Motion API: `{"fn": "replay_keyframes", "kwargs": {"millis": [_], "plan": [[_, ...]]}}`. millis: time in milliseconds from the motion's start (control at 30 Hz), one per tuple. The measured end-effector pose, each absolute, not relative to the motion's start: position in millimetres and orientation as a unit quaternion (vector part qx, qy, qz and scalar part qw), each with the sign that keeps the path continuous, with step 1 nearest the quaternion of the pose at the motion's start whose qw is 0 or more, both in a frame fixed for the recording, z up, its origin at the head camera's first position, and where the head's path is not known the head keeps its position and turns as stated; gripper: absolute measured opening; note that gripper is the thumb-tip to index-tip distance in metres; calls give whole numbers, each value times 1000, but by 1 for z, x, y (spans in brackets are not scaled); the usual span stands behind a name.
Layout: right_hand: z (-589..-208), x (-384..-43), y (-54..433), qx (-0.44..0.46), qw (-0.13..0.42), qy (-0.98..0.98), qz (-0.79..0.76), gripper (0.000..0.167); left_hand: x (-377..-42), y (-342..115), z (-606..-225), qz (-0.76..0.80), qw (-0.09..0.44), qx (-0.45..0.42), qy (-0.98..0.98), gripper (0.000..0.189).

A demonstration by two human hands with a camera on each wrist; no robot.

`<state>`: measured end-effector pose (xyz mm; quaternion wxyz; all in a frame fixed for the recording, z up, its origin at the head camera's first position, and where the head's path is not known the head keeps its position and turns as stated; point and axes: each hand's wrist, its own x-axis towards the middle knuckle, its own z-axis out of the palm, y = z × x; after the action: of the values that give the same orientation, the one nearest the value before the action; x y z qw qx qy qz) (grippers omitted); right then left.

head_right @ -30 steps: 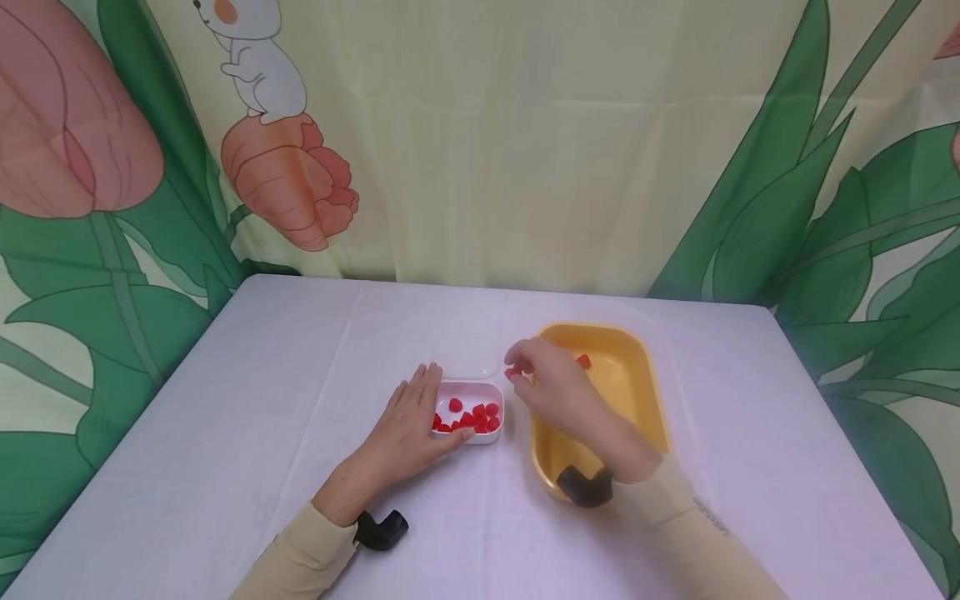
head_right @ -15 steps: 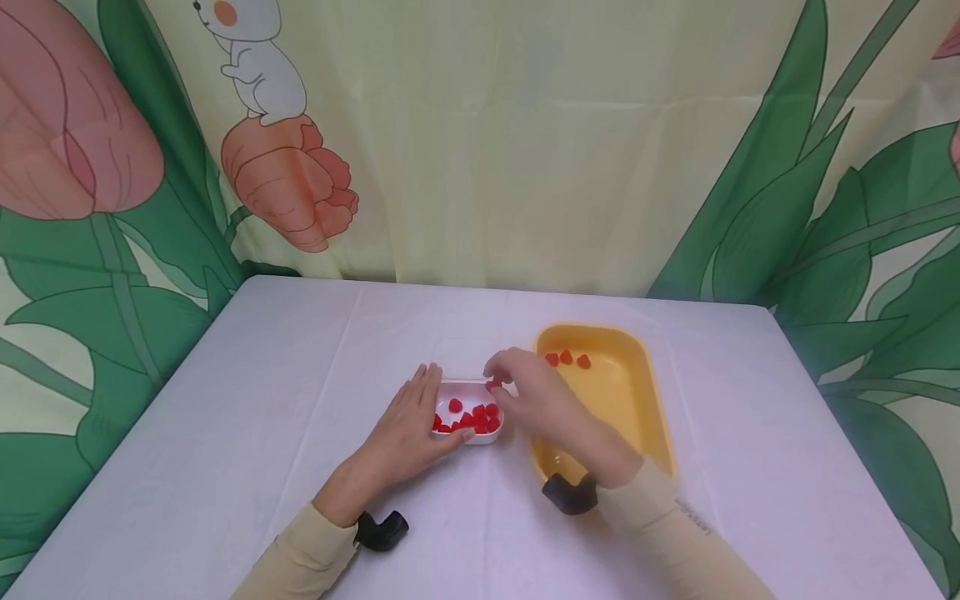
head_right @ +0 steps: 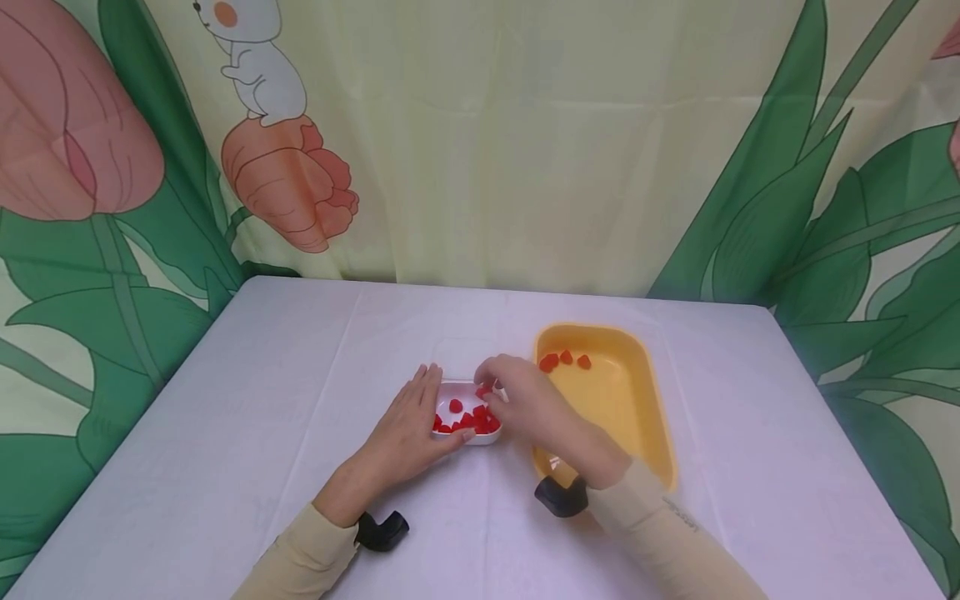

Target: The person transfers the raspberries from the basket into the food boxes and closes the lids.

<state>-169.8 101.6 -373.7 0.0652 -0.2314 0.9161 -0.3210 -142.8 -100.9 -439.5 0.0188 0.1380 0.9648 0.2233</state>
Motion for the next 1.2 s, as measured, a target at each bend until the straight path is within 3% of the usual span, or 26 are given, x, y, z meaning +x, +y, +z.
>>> {"fn": "replay_keyframes", "kwargs": {"millis": [633,1200], "plan": [[-366,-169,108,-217,70,922,-314,29,-142,-101,-439,229,9,140,963,104],[-355,-177,128,-210,15,924,-318,19,-143,-102,-441,233,18,133,963,105]]}}
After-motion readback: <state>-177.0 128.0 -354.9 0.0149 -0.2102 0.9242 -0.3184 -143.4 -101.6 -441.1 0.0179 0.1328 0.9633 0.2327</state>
